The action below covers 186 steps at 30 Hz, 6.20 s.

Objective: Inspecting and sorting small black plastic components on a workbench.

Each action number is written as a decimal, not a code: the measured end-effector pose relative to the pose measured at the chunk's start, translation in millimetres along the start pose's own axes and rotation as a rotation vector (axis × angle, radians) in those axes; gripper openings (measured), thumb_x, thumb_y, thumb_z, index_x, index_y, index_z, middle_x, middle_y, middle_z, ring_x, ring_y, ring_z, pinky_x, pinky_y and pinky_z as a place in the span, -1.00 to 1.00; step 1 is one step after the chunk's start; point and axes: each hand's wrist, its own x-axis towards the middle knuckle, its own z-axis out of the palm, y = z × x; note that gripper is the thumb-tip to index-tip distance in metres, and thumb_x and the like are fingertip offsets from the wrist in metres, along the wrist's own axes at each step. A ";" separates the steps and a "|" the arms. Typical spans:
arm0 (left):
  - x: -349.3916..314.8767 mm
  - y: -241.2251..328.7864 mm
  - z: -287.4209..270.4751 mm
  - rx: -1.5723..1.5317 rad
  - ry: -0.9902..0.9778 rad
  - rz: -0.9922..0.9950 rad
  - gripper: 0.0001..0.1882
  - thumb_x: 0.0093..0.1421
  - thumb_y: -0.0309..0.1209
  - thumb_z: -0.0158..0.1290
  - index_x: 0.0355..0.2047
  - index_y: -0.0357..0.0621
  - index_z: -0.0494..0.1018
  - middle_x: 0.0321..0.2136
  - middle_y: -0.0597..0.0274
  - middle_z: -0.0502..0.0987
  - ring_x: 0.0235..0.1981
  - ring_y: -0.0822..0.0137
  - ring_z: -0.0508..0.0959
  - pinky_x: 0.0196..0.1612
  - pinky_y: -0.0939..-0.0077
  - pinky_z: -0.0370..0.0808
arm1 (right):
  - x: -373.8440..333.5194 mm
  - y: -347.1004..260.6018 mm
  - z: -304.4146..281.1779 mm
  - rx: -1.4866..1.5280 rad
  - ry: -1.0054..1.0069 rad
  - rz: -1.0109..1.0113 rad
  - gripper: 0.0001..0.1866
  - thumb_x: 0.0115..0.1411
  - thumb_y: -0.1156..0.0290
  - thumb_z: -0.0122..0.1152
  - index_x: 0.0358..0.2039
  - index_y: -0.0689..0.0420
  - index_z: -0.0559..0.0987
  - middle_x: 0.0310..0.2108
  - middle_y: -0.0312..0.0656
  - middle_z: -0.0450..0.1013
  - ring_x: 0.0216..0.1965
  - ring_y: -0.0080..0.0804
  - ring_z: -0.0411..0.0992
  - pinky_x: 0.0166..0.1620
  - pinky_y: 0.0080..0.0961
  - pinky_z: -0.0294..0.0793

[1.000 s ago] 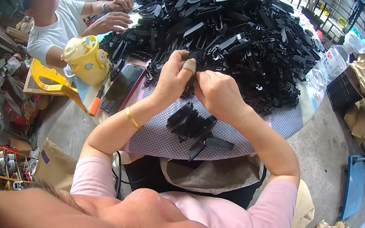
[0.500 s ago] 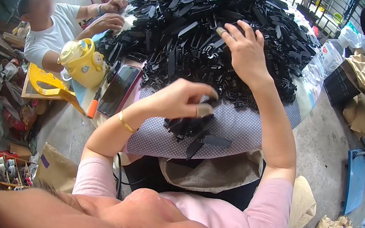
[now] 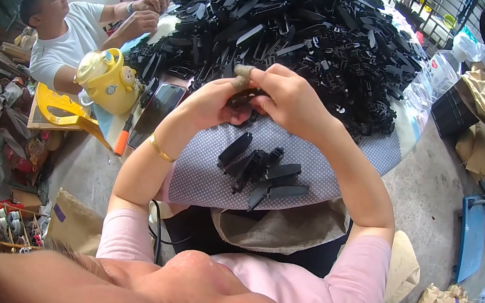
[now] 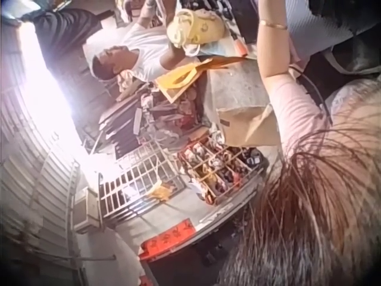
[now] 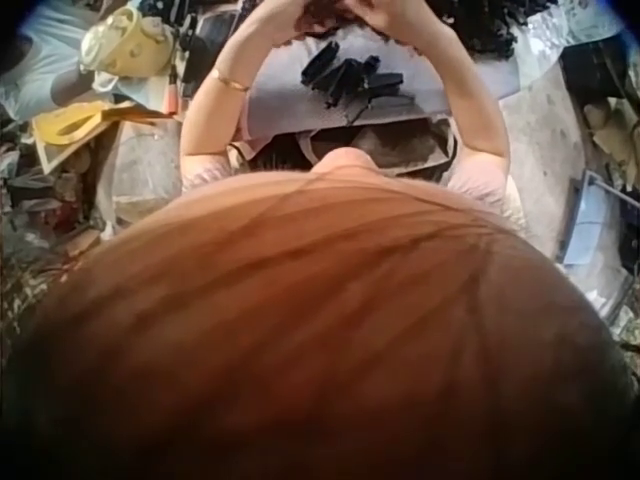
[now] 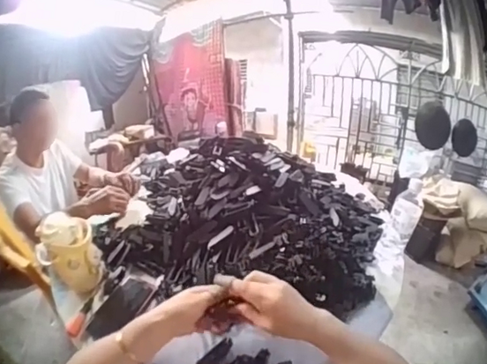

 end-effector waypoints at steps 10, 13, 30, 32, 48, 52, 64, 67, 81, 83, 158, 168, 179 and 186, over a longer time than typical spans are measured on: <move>0.3 -1.8 7.7 -0.158 0.076 0.057 -0.67 0.33 -0.31 -0.25 -0.04 -0.27 0.33 -0.35 0.12 0.48 -0.35 0.25 0.55 -0.20 0.30 0.55 | -18.0 7.9 -6.8 -0.442 -0.348 0.292 -0.77 -0.05 0.36 0.23 -0.36 0.15 0.49 -0.43 -0.11 0.47 -0.34 -0.17 0.47 -0.25 -0.32 0.46; 3.7 -7.0 -1.0 -0.254 0.037 0.093 -0.66 0.34 -0.32 -0.28 -0.03 -0.28 0.31 -0.31 0.09 0.47 -0.32 0.23 0.55 -0.13 0.17 0.53 | -11.4 8.8 -3.8 -0.056 0.035 0.152 -0.70 0.00 0.52 0.19 -0.19 0.20 0.50 -0.43 -0.14 0.45 -0.43 -0.43 0.45 -0.33 -0.54 0.45; 2.1 -18.0 9.5 -0.180 -0.072 0.271 -0.74 0.28 -0.30 -0.09 -0.13 -0.21 0.41 -0.29 0.28 0.50 -0.31 0.48 0.50 -0.22 0.55 0.48 | -9.0 2.5 11.9 0.002 0.411 0.091 -0.81 0.00 0.46 0.31 -0.34 0.23 0.59 -0.53 -0.20 0.47 -0.53 -0.47 0.44 -0.47 -0.62 0.41; 2.3 -20.3 7.2 -0.159 -0.078 0.323 -0.73 0.27 -0.31 -0.07 -0.13 -0.22 0.40 -0.30 0.29 0.50 -0.33 0.50 0.50 -0.25 0.60 0.48 | -7.8 -1.6 11.9 -0.028 0.383 0.057 -0.80 -0.01 0.45 0.31 -0.35 0.24 0.58 -0.53 -0.17 0.45 -0.53 -0.41 0.44 -0.48 -0.58 0.40; -0.2 -22.9 20.7 0.676 0.430 0.666 -0.73 0.20 -0.32 0.00 -0.29 -0.36 0.38 -0.58 0.22 0.48 -0.58 0.51 0.41 -0.48 0.59 0.38 | -16.9 -9.5 20.2 -0.361 0.029 -0.069 -0.87 0.01 0.56 0.13 -0.40 0.32 0.44 -0.53 -0.07 0.35 -0.52 -0.14 0.39 -0.47 -0.38 0.41; -5.3 -22.2 28.1 0.538 0.454 0.660 -0.72 0.20 -0.32 0.00 -0.28 -0.35 0.36 -0.56 0.20 0.50 -0.57 0.48 0.42 -0.47 0.56 0.39 | -18.6 -15.4 22.7 -0.340 0.026 -0.075 -0.89 0.05 0.52 0.11 -0.44 0.31 0.42 -0.57 -0.10 0.34 -0.55 -0.21 0.41 -0.49 -0.44 0.43; -6.5 -18.4 30.2 0.663 0.141 0.650 -0.74 0.16 -0.35 0.05 -0.21 -0.29 0.42 -0.46 0.24 0.47 -0.43 0.52 0.40 -0.36 0.65 0.38 | 6.6 23.4 -16.4 -0.413 0.180 0.085 -0.70 -0.03 0.59 0.09 -0.21 0.20 0.52 -0.31 -0.12 0.47 -0.27 -0.19 0.44 -0.25 -0.39 0.44; -23.6 -9.5 39.6 1.027 -0.242 0.346 -0.67 0.13 -0.31 0.09 -0.16 -0.28 0.45 -0.49 0.09 0.51 -0.46 0.42 0.48 -0.31 0.55 0.43 | 22.1 60.5 -17.7 -0.700 0.211 -0.051 -0.65 0.01 0.57 0.09 -0.13 0.12 0.51 -0.22 -0.23 0.48 -0.06 -0.28 0.35 -0.08 -0.41 0.35; 5.3 -8.1 1.6 -0.121 -0.048 0.128 -0.52 0.32 -0.09 -0.25 -0.13 -0.32 0.39 -0.40 0.17 0.50 -0.44 0.39 0.50 -0.35 0.57 0.48 | 28.3 48.1 -17.1 0.212 0.294 0.104 -0.67 0.00 0.75 0.09 -0.18 0.24 0.52 -0.25 -0.21 0.50 -0.20 -0.47 0.47 -0.10 -0.58 0.45; 5.8 -9.9 5.4 -0.233 -0.105 0.166 -0.56 0.32 -0.14 -0.23 -0.13 -0.30 0.38 -0.36 0.17 0.51 -0.40 0.38 0.50 -0.31 0.54 0.48 | 23.2 30.5 -5.3 0.378 0.268 0.140 -0.66 -0.01 0.79 0.02 -0.20 0.25 0.52 -0.24 -0.18 0.50 -0.18 -0.49 0.47 -0.07 -0.60 0.44; 2.1 -16.8 16.2 0.284 0.266 0.686 -0.80 0.23 -0.37 -0.06 -0.25 -0.28 0.30 -0.56 0.35 0.44 -0.60 0.59 0.40 -0.54 0.69 0.38 | 4.2 0.6 5.3 -0.094 0.083 -0.044 -0.77 -0.02 0.56 0.15 -0.28 0.29 0.47 -0.46 -0.08 0.38 -0.50 -0.17 0.40 -0.47 -0.43 0.40; -5.6 -10.4 18.9 0.620 0.369 0.608 -0.76 0.21 -0.38 -0.04 -0.23 -0.34 0.33 -0.46 0.27 0.47 -0.46 0.58 0.39 -0.41 0.69 0.35 | -1.1 -6.1 12.1 -0.371 -0.055 -0.019 -0.89 0.04 0.52 0.12 -0.43 0.26 0.41 -0.54 -0.10 0.35 -0.54 -0.17 0.40 -0.51 -0.38 0.41; -2.0 -15.4 21.9 0.624 0.601 0.792 -0.75 0.21 -0.35 -0.04 -0.23 -0.32 0.32 -0.52 0.24 0.45 -0.49 0.51 0.41 -0.43 0.61 0.37 | -6.9 -19.1 23.4 -0.109 -0.075 0.032 -0.85 -0.04 0.57 0.09 -0.40 0.30 0.42 -0.51 -0.06 0.39 -0.49 -0.10 0.42 -0.43 -0.33 0.44; -11.7 -11.9 27.4 0.699 0.157 0.634 -0.76 0.16 -0.41 0.03 -0.22 -0.32 0.37 -0.50 0.23 0.48 -0.47 0.52 0.43 -0.39 0.63 0.40 | 22.3 27.9 -7.6 -0.383 0.161 0.054 -0.62 -0.07 0.65 -0.03 -0.19 0.15 0.54 -0.35 -0.12 0.50 -0.26 -0.20 0.44 -0.20 -0.41 0.46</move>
